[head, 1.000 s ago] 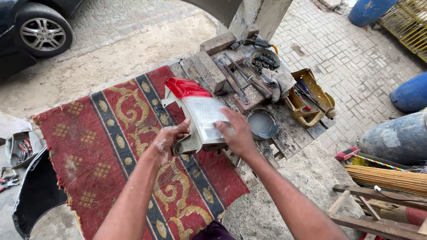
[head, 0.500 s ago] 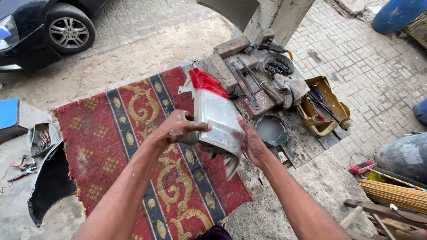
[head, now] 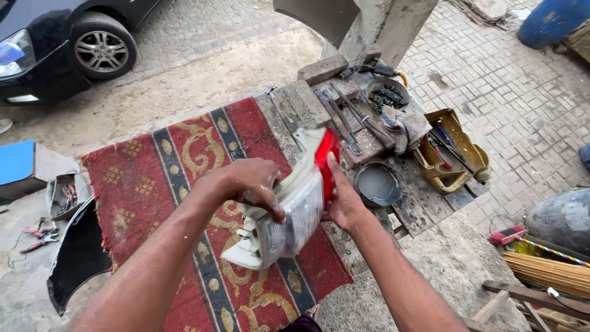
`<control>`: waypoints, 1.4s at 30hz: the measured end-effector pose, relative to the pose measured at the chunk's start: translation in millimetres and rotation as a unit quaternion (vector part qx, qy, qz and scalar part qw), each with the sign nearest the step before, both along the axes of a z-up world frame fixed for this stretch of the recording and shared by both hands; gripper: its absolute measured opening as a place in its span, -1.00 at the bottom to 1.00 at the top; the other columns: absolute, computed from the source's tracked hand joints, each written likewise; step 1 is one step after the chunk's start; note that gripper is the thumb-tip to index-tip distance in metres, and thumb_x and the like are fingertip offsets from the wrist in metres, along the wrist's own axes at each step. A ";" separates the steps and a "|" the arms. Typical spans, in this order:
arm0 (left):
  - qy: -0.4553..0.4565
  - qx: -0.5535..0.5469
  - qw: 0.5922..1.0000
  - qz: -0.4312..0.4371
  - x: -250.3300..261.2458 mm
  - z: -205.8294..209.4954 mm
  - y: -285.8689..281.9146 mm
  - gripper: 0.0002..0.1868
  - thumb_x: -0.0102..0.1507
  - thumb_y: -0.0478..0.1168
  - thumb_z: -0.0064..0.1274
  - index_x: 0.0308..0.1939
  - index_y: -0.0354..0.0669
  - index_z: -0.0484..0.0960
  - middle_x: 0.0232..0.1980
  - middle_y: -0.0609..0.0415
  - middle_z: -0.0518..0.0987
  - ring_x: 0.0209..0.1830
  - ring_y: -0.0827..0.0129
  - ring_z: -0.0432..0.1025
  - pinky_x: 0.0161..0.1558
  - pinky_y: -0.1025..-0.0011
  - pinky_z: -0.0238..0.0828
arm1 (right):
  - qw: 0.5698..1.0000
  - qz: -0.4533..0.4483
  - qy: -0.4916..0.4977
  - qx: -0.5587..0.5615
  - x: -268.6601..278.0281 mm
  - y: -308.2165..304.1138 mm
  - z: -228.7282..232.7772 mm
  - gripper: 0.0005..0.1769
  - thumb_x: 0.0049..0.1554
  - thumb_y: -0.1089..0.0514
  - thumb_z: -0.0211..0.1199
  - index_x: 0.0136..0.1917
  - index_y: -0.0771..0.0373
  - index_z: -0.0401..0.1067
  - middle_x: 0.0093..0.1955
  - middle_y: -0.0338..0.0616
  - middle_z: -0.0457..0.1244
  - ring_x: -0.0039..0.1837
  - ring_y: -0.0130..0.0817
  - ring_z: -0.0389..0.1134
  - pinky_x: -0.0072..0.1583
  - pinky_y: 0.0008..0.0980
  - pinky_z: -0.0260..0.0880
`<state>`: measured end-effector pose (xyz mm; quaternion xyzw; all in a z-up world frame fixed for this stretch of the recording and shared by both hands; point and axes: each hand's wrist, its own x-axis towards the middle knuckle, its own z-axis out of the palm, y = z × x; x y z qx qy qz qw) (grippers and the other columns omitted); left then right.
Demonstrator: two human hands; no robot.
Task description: The person scrubs a red and white car tail light with a dark abrasive pad, then wipes it with a cloth. They rotate the tail light to clean different sides and the back, using a small tool to clean crevices.
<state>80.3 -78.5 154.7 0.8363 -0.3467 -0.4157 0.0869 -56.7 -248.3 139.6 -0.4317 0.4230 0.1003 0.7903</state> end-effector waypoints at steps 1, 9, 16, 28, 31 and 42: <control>0.001 0.003 1.000 0.004 -2.0 -0.9 2.6 -0.40 -0.28 0.25 0.45 -0.43 -0.10 0.70 -0.38 -0.05 0.62 -0.26 0.13 0.53 -0.19 0.24 0.43 | 1.000 0.004 0.001 0.003 -4.1 10.2 1.4 0.49 -0.20 -0.65 0.28 0.67 0.16 -0.25 0.53 0.34 -0.03 0.51 0.29 0.11 0.40 0.49 0.05; 0.001 0.090 0.994 -0.060 -12.9 -12.1 33.9 -0.40 -0.32 0.20 0.52 -0.36 -0.02 0.72 -0.27 -0.01 0.70 -0.17 0.07 0.57 -0.11 0.22 0.48 | 0.997 -0.034 0.025 0.064 -15.5 46.7 -31.0 0.48 -0.19 -0.57 0.38 0.65 0.16 -0.27 0.51 0.28 -0.05 0.51 0.30 0.06 0.40 0.54 0.01; -0.013 -0.064 0.989 0.136 -34.2 41.7 104.0 0.38 -0.35 0.43 0.52 0.44 -0.07 0.36 0.60 -0.20 0.13 0.65 -0.13 -0.16 0.55 -0.33 -0.43 | 0.998 0.004 0.047 0.039 2.8 63.3 -26.4 0.56 -0.25 -0.63 0.34 0.68 0.16 -0.31 0.54 0.31 -0.04 0.48 0.29 0.09 0.34 0.46 0.14; 0.183 -0.393 0.823 0.368 -32.0 -13.8 121.0 0.53 -0.29 -0.18 0.59 0.62 0.10 -0.09 0.22 -0.31 0.49 0.32 -0.19 0.37 0.51 -0.11 0.07 | 0.991 -0.111 0.072 0.036 -8.5 88.0 -26.8 0.46 -0.26 -0.57 0.35 0.64 0.15 -0.17 0.44 0.27 0.05 0.39 0.30 0.16 0.24 0.51 0.19; 0.119 -0.459 0.818 0.326 -15.8 -19.4 113.7 0.48 -0.28 -0.19 0.63 0.61 0.03 0.00 0.61 -0.31 0.04 0.62 -0.27 -0.22 0.57 -0.03 -0.29 | 0.986 -0.148 0.064 0.050 -3.7 85.1 -33.6 0.50 -0.22 -0.60 0.33 0.68 0.09 -0.32 0.54 0.35 -0.08 0.46 0.41 0.11 0.27 0.56 0.18; 0.040 -0.500 0.672 0.545 -52.7 -64.5 109.9 -0.15 -0.15 -0.15 0.63 0.12 -0.36 0.54 -0.09 -0.19 0.60 0.02 0.24 0.47 0.14 0.27 0.45 | 0.873 0.049 0.053 -0.483 -16.7 50.2 -43.5 0.17 -0.02 -0.49 0.37 0.51 0.30 0.03 0.51 0.29 -0.07 0.53 0.32 0.04 0.50 0.28 0.07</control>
